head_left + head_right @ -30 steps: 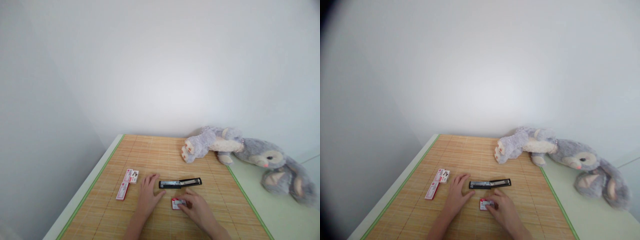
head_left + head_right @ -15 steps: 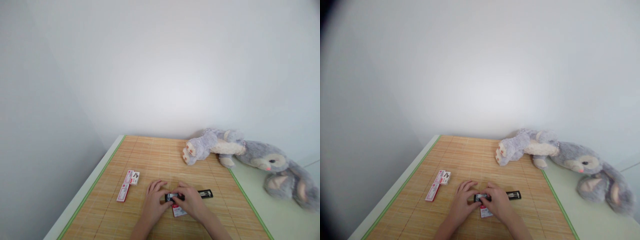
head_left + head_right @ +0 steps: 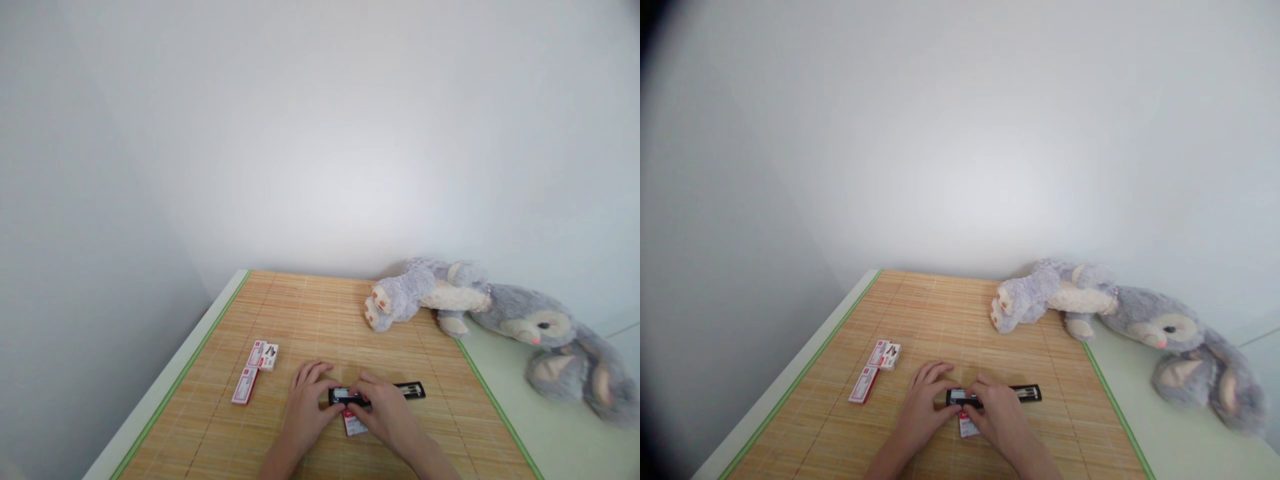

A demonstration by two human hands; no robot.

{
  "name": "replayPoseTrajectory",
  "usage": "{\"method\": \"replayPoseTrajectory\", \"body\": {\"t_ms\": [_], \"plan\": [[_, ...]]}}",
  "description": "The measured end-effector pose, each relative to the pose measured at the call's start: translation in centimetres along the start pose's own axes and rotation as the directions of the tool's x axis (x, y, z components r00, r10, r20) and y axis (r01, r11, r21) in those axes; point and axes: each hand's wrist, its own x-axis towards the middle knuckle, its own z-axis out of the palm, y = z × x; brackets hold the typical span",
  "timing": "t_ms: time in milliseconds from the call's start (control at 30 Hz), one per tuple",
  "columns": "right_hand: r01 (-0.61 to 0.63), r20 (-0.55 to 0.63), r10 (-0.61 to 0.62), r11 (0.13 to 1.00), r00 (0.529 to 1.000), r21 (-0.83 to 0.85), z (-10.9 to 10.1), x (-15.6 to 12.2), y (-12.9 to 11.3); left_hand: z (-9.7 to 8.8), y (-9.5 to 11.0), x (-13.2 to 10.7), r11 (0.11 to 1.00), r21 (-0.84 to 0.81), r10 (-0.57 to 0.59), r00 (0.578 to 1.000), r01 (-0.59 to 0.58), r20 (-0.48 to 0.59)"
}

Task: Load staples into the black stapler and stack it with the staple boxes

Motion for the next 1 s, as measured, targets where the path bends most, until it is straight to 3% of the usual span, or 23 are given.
{"method": "replayPoseTrajectory", "body": {"t_ms": [133,267,367,433,500,600,800,1000], "plan": [[0.050,-0.028,-0.050,0.998,0.998,-0.023,-1.9,-0.8,1.2,-0.1,0.0,0.0,1.000,-0.008,-0.004,1.000,0.004,0.003],[-0.020,-0.117,0.014,0.998,0.993,-0.052,-5.5,-2.6,6.1,-0.1,0.1,0.0,1.000,-0.018,-0.010,1.000,0.010,0.003],[-0.066,0.006,0.066,0.996,0.998,0.065,-7.3,-3.9,9.7,-0.1,0.1,0.1,0.999,-0.032,-0.014,1.000,0.014,0.003],[-0.094,0.093,0.080,0.983,0.992,0.155,-7.8,-4.2,10.6,-0.1,0.1,0.1,0.999,-0.041,-0.015,1.000,0.015,0.004],[-0.110,0.124,0.081,0.962,0.989,0.250,-8.0,-4.1,10.2,0.0,0.1,0.2,0.999,-0.049,-0.015,1.000,0.016,0.005],[-0.056,0.098,0.024,0.938,0.995,0.343,-8.0,-2.9,7.6,0.1,0.1,0.3,0.998,-0.056,-0.017,1.000,0.017,0.005],[0.106,0.056,-0.125,0.958,0.991,0.268,-7.3,0.4,2.0,0.2,0.4,0.1,0.998,-0.063,-0.026,1.000,0.025,-0.008],[0.163,0.045,-0.171,0.975,0.984,0.153,-4.8,2.0,-0.2,0.1,0.6,0.1,0.997,-0.075,-0.019,1.000,0.018,-0.013]]}}
